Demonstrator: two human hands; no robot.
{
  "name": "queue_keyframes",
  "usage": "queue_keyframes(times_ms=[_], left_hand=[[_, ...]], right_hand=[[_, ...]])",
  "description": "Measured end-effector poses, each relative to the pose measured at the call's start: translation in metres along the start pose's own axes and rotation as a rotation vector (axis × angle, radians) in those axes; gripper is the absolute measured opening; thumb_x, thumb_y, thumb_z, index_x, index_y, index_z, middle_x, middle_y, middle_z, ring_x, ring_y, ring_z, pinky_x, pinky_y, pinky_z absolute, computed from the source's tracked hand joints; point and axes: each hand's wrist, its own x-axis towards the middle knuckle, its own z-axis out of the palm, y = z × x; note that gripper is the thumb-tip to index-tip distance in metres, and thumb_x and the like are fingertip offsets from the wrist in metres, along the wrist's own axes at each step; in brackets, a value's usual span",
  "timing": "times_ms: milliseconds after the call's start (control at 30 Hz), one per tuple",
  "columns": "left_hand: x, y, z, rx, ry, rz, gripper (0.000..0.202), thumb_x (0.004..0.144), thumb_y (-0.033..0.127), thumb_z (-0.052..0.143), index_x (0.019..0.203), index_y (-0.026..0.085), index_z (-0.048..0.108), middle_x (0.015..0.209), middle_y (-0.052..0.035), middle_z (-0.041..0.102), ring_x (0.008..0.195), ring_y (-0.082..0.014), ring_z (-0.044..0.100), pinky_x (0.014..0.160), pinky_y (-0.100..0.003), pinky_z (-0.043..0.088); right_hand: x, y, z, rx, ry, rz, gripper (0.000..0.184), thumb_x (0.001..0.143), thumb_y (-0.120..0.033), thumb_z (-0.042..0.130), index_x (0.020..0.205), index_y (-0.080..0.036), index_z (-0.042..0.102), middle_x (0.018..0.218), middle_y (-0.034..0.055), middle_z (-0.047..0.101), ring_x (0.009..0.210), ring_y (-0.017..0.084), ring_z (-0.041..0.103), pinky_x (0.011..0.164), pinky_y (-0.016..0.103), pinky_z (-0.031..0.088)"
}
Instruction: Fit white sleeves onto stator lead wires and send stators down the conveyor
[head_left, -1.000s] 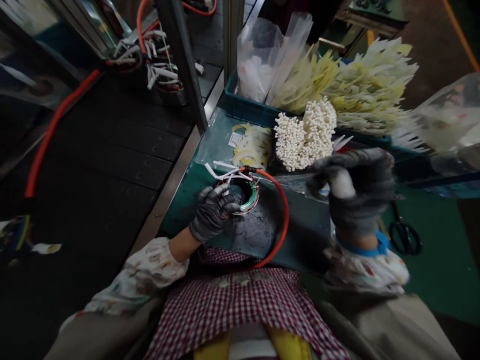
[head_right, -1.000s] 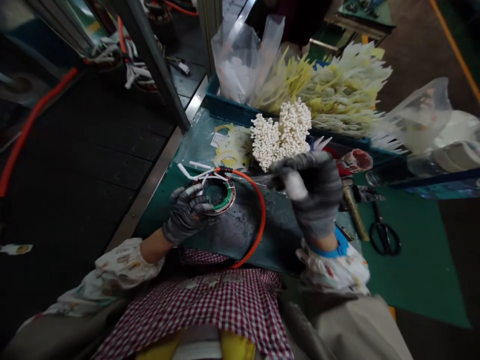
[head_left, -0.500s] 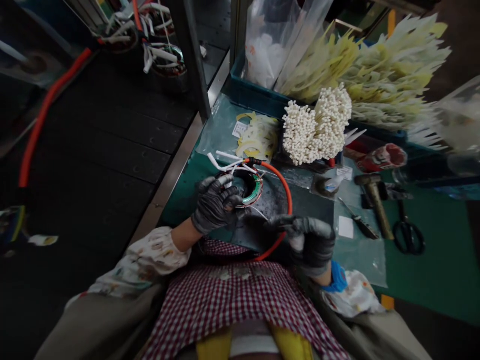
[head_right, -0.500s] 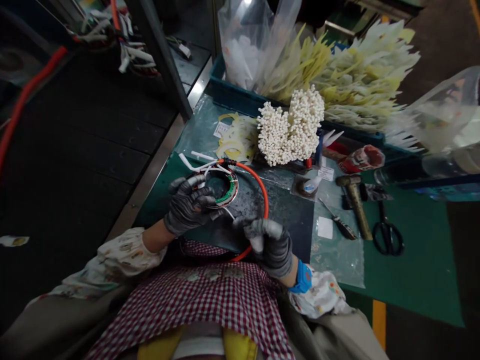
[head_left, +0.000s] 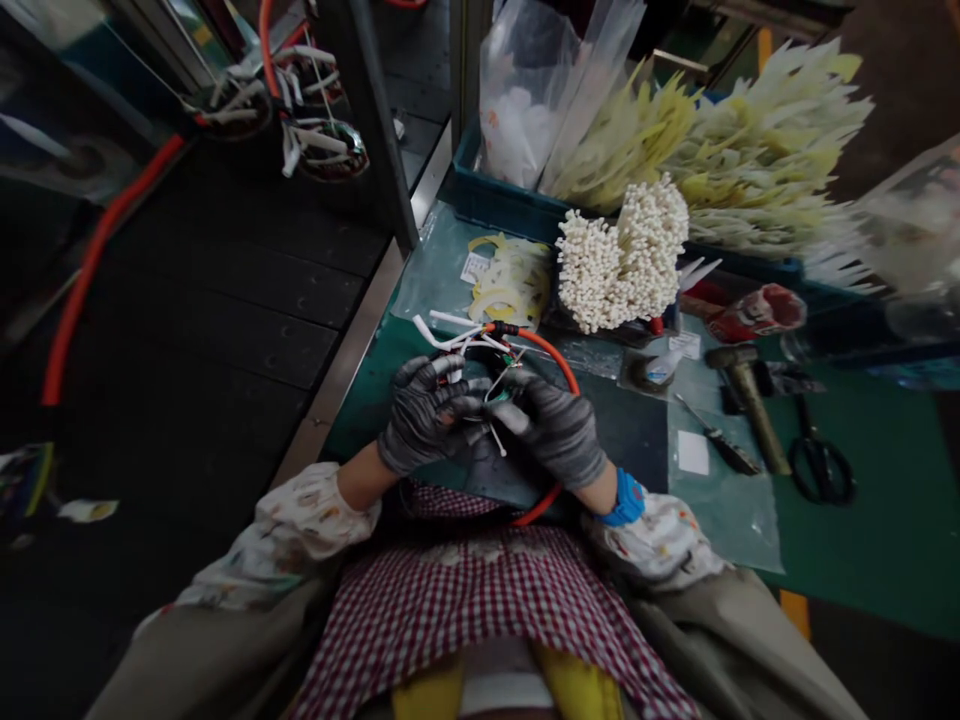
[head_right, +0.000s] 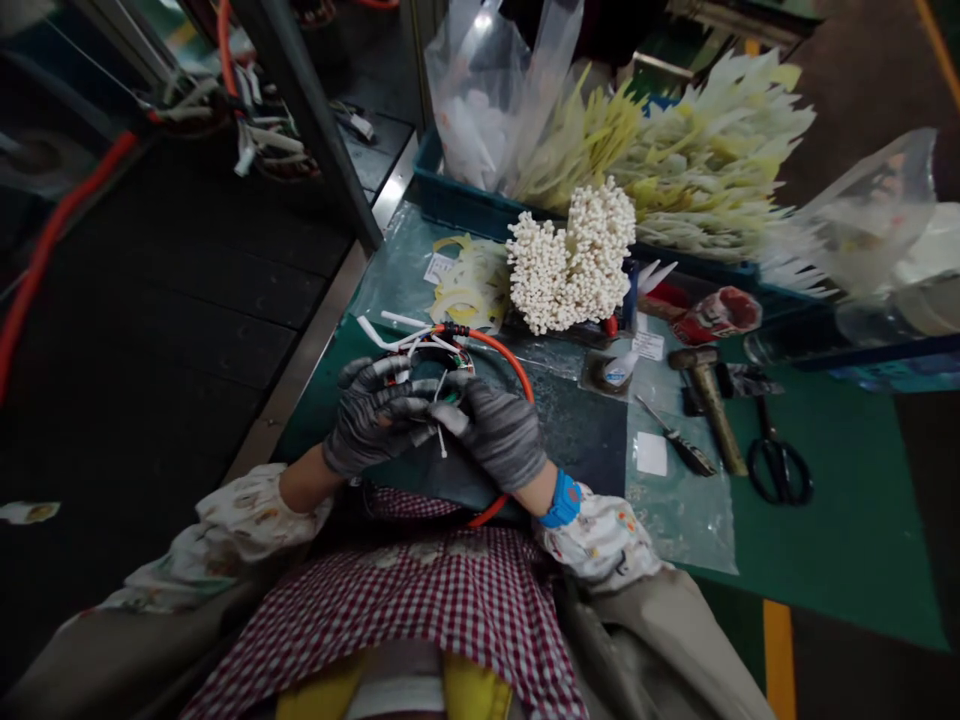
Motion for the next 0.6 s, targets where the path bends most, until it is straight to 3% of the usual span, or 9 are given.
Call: queue_keyframes(times_ms=[100,167,300,433,600], left_hand=[[0.001,-0.003,0.003,-0.007,0.096,0.059,0.017,0.105,0.047,0.070,0.109,0.035,0.080,0.117,0.0101,0.088,0.140,-0.0255,0.072,0.125,-0.055,0.050],[0.001,-0.003,0.005,0.005,0.121,0.072,0.021,0.105,0.051,0.069,0.103,0.033,0.079,0.114,0.0091,0.088,0.138,-0.0253,0.073,0.124,-0.054,0.051],[-0.001,-0.004,0.008,0.027,-0.011,-0.008,0.031,0.107,0.059,0.063,0.104,0.033,0.080,0.127,0.0122,0.086,0.145,-0.0237,0.068,0.128,-0.052,0.048],[-0.004,-0.006,0.013,0.020,-0.020,0.018,0.024,0.100,0.058,0.070,0.105,0.036,0.080,0.125,0.0054,0.088,0.141,-0.0295,0.071,0.121,-0.058,0.053],[-0.004,-0.001,0.012,0.016,-0.076,-0.062,0.028,0.106,0.057,0.063,0.105,0.034,0.079,0.125,0.0073,0.087,0.145,-0.0268,0.068,0.129,-0.054,0.046]], right_hand=[[0.016,-0.003,0.004,-0.102,-0.042,-0.057,0.031,0.107,-0.049,0.072,0.118,-0.023,0.086,0.101,0.0130,0.088,0.089,0.032,0.083,0.085,0.044,0.068],[0.026,-0.005,0.004,0.048,-0.010,-0.058,0.029,0.108,-0.047,0.068,0.108,-0.024,0.085,0.096,0.0099,0.087,0.088,0.029,0.081,0.087,0.043,0.068],[0.042,-0.005,-0.006,0.417,-0.005,-0.008,0.033,0.114,-0.046,0.060,0.108,-0.025,0.085,0.100,0.0041,0.087,0.092,0.024,0.080,0.092,0.042,0.069],[0.044,0.002,-0.020,0.472,-0.219,-0.079,0.018,0.105,-0.039,0.075,0.111,-0.026,0.087,0.106,0.0024,0.088,0.095,0.024,0.082,0.094,0.044,0.069],[0.040,0.007,-0.021,0.496,-0.224,-0.133,0.010,0.101,-0.029,0.078,0.105,-0.024,0.085,0.099,0.0033,0.088,0.087,0.022,0.082,0.082,0.038,0.069]])
